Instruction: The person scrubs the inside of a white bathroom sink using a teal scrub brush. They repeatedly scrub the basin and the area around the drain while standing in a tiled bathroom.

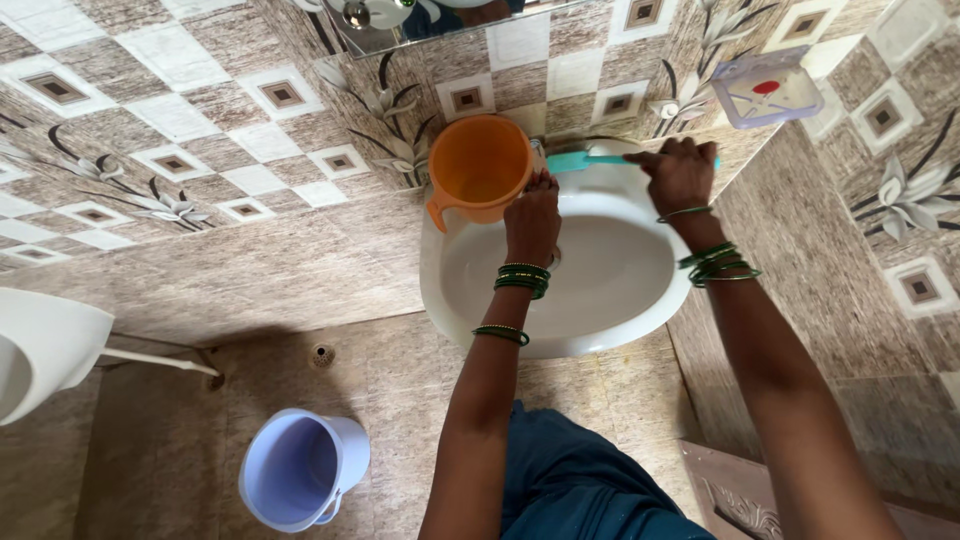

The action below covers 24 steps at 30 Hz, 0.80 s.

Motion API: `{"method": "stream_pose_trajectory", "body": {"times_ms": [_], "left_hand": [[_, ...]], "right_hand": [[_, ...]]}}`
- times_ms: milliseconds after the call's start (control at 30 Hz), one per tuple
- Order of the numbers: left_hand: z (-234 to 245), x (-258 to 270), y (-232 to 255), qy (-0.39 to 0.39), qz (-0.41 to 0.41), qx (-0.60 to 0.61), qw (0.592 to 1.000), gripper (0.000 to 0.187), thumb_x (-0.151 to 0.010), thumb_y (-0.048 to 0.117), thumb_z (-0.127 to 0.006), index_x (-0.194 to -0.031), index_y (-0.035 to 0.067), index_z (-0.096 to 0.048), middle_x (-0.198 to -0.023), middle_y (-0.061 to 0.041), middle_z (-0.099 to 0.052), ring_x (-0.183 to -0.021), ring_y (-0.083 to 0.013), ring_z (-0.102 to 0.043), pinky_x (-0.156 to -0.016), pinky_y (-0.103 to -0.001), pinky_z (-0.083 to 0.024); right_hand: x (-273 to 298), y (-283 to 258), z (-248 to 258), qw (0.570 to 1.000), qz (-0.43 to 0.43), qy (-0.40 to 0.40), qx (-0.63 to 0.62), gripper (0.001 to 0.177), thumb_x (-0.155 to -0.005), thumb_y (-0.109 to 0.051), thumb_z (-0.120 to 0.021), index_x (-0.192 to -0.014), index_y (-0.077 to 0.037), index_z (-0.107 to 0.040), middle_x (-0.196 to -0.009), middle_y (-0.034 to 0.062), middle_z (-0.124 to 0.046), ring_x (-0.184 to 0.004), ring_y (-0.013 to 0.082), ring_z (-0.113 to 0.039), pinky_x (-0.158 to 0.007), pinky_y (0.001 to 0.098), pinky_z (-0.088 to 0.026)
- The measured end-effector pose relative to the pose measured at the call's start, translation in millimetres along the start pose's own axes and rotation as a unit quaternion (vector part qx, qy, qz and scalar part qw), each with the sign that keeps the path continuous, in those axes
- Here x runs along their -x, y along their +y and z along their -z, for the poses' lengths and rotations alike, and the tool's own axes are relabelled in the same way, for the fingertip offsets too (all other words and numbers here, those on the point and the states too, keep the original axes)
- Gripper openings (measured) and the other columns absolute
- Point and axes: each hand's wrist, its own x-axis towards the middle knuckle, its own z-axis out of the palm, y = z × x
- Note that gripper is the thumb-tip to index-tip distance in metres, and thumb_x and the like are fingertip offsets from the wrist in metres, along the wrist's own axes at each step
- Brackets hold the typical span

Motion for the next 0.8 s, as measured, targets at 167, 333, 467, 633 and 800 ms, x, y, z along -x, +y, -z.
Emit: {"method": "stream_pose_trajectory", "body": {"times_ms": [167, 333, 467, 633, 800], "left_hand": [[8.8, -1.8, 4.6, -0.005, 0.018, 0.022, 1.000, 0.019, -0.097, 0.008, -0.059, -0.104, 0.006, -0.076, -0.104, -0.006, -0.078, -0.086, -0.0231, -0.076, -0.073, -0.035, -0.061], [14.2, -2.5, 7.1, -0.028, 0.027, 0.023, 0.999, 0.020, -0.099, 0.009, -0.058, -0.101, 0.005, -0.078, -0.100, -0.007, -0.079, -0.079, -0.0247, -0.075, -0.068, -0.037, -0.060], [14.0, -0.9, 6.8, -0.010, 0.023, 0.025, 0.999, 0.021, -0.098, 0.010, -0.058, -0.104, 0.006, -0.078, -0.103, -0.007, -0.079, -0.079, -0.0239, -0.075, -0.068, -0.036, -0.060], [9.3, 1.0, 5.4, -0.018, 0.020, 0.018, 0.999, 0.022, -0.098, 0.009, -0.057, -0.110, 0.007, -0.076, -0.106, -0.006, -0.078, -0.083, -0.0228, -0.076, -0.070, -0.036, -0.061], [6.8, 1.5, 3.1, -0.005, 0.004, 0.002, 1.000, 0.027, -0.092, 0.007, -0.058, -0.113, 0.008, -0.075, -0.113, -0.003, -0.077, -0.091, -0.0203, -0.076, -0.072, -0.036, -0.061]], "right_hand": [[1.3, 40.5, 13.7, 0.997, -0.010, 0.030, 0.071, 0.022, -0.104, -0.023, -0.071, -0.115, -0.040, -0.080, -0.085, 0.0033, -0.063, -0.094, 0.0242, -0.059, -0.095, 0.0491, -0.036], [-15.8, 13.3, -0.8, 1.000, 0.006, -0.004, 0.017, 0.019, -0.106, -0.028, -0.070, -0.116, -0.040, -0.081, -0.081, 0.0056, -0.063, -0.085, 0.0254, -0.059, -0.090, 0.0493, -0.035], [-25.5, -22.4, -22.2, 0.997, -0.010, -0.012, -0.078, 0.021, -0.100, -0.027, -0.070, -0.113, -0.038, -0.082, -0.082, 0.0051, -0.064, -0.085, 0.0255, -0.060, -0.085, 0.0482, -0.034], [-20.3, 23.9, -24.6, 1.000, -0.008, 0.013, -0.004, 0.018, -0.102, -0.030, -0.071, -0.112, -0.041, -0.082, -0.085, 0.0041, -0.065, -0.086, 0.0246, -0.060, -0.088, 0.0490, -0.033], [-12.1, 51.2, -22.7, 0.996, -0.066, -0.015, -0.055, 0.014, -0.105, -0.028, -0.071, -0.109, -0.037, -0.081, -0.087, 0.0058, -0.066, -0.090, 0.0294, -0.060, -0.093, 0.0544, -0.034]]}}
